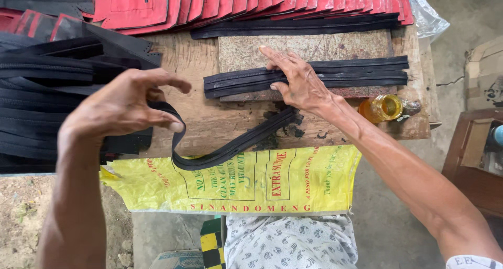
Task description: The person applies a yellow substance from a small jar onto black zipper tapes laid on a wooden table. They repeatedly dip a finger into the jar and spread the substance along the length of each zipper, then stack the treated zippers on the table.
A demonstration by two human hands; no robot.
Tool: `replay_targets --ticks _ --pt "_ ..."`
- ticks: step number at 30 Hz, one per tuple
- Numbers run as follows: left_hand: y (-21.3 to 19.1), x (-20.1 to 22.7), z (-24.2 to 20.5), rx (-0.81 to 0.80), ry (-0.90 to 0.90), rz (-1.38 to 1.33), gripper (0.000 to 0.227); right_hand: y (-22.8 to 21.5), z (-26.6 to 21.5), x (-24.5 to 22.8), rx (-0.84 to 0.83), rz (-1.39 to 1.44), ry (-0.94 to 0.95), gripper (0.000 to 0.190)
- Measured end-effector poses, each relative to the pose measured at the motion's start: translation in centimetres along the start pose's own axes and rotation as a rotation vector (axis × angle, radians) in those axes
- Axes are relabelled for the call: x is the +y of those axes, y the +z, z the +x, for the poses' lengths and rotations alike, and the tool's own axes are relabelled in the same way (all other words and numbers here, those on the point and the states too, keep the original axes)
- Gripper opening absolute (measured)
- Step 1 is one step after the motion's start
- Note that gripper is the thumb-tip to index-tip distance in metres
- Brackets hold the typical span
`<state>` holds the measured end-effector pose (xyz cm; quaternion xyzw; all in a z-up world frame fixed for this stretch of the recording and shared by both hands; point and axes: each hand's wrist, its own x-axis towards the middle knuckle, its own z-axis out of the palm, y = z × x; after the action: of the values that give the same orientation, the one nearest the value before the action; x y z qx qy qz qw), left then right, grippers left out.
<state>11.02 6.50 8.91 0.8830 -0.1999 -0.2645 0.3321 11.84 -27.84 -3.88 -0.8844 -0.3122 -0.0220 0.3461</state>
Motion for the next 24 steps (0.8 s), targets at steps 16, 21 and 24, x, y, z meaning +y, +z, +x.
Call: replay_targets --ticks 16,21,24 --pt "3.7 -6.5 8.5 0.160 -0.170 -0.210 0.057 -10.4 -5.7 17.2 0.549 -0.246 0.255 0.046" --pt "4.5 -9.6 11.9 0.440 0.420 0.529 0.058 -13.3 -10.8 25.6 0.735 0.049 0.709 0.058" --pt "5.6 -8.8 12.9 0.299 0.156 0.485 0.047 -13.1 -11.9 27.3 0.671 0.134 0.750 0.065"
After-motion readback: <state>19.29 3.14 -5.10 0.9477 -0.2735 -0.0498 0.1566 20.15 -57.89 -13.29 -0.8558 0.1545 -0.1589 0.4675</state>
